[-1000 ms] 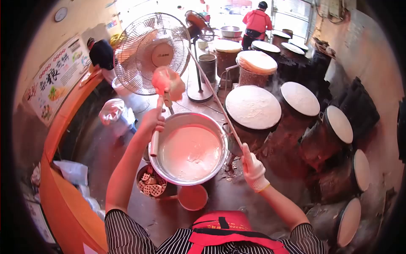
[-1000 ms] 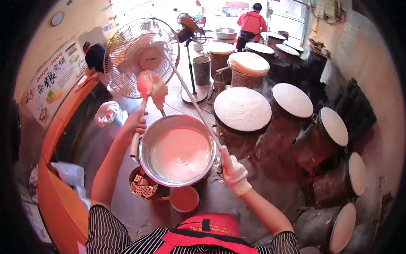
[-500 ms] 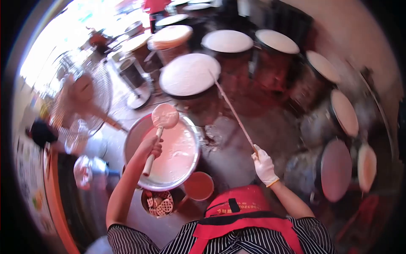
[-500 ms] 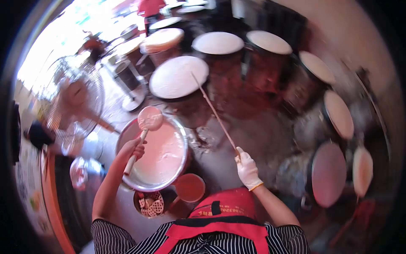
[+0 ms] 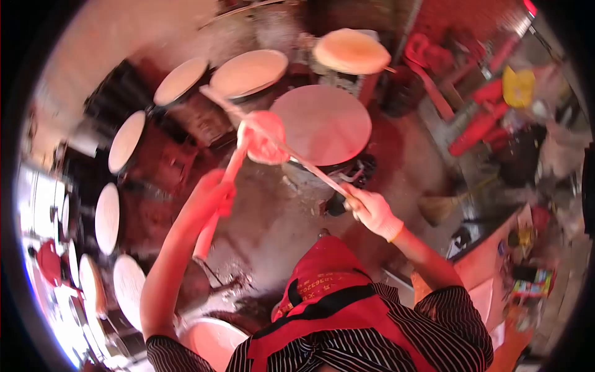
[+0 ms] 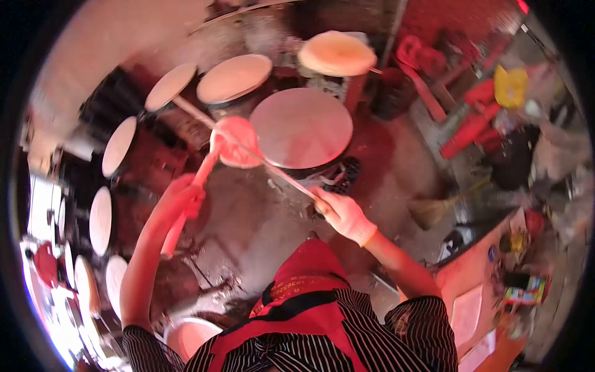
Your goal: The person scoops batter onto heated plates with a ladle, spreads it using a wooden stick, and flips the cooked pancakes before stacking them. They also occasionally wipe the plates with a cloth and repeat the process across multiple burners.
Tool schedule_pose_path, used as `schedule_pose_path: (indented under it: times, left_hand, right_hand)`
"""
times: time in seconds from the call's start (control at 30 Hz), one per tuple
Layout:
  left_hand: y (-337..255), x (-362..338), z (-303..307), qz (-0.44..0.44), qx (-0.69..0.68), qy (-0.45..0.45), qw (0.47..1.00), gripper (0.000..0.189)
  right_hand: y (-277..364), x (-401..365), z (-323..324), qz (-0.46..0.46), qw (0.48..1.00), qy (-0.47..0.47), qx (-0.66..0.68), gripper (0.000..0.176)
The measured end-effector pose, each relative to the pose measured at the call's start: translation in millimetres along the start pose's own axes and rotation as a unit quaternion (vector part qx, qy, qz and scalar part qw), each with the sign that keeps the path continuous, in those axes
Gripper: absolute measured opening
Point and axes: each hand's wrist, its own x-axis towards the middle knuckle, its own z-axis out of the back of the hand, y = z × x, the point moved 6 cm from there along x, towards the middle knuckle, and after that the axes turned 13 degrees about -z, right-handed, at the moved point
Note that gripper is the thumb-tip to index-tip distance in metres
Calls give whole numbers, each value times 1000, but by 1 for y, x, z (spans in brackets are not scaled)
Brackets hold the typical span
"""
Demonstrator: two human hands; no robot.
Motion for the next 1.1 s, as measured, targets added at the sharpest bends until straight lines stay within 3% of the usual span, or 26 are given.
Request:
schedule_pose_path:
  times: [0.03,0.1,0.13,0.23,0.3,0.37,0.4,0.43,0.53,0.6,0.63,0.73,0.8,0.83,0.87,0.9,0.93,1.1]
  left_hand:
    - [-21,34,-21,-67,98,12,993,21]
    - [-55,85,-63,-150,216,38,964,24]
    - [-68,104,-83,-190,271,48,942,26]
    - [-70,152,-135,-218,294,97,926,31]
    - [-59,174,-161,-202,265,112,936,31]
    - [-32,196,-181,-191,216,116,950,30]
    - [-23,204,-190,-172,180,96,964,29]
    - [-11,216,-199,-154,164,87,970,29]
    - [36,253,-219,-101,128,72,984,29]
    - [49,275,-225,-104,201,79,971,25]
    - [54,287,-228,-109,235,82,962,22]
    - [58,320,-218,-356,439,-8,825,17]
    - [38,328,-204,-407,437,-53,800,15]
    - [26,330,-194,-433,433,-74,787,14]
    - [17,334,-184,-441,440,-68,780,13]
    - [8,338,-172,-448,445,-62,773,12]
    - [0,342,-159,-455,449,-59,767,10]
    - [-5,345,-91,-472,419,6,776,5]
  right_hand:
    - [21,10,17,110,984,-90,-110,39]
    - [36,27,45,104,976,-106,-157,50]
    - [30,37,56,20,973,-91,-212,54]
    - [-8,51,87,-136,972,-146,-125,55]
    - [-71,57,81,-178,963,-151,136,50]
    - [-89,36,63,-324,865,-89,372,48]
    - [-90,26,53,-356,815,-93,448,45]
    - [-108,24,37,-332,797,-119,491,45]
    - [-150,20,0,-257,898,-281,222,47]
    - [-143,20,-15,-348,890,-291,46,49]
    - [-144,27,-23,-377,875,-302,35,49]
    - [-141,72,-31,-389,851,-352,21,49]
    - [-130,111,-22,-362,845,-392,39,49]
    - [-136,128,-26,-342,849,-383,123,48]
    - [-136,145,-26,-319,847,-371,207,48]
    - [-137,153,-38,-331,802,-310,388,46]
    - [-125,159,-47,-355,713,-261,546,44]
    - [-80,121,-105,-295,660,-399,564,43]
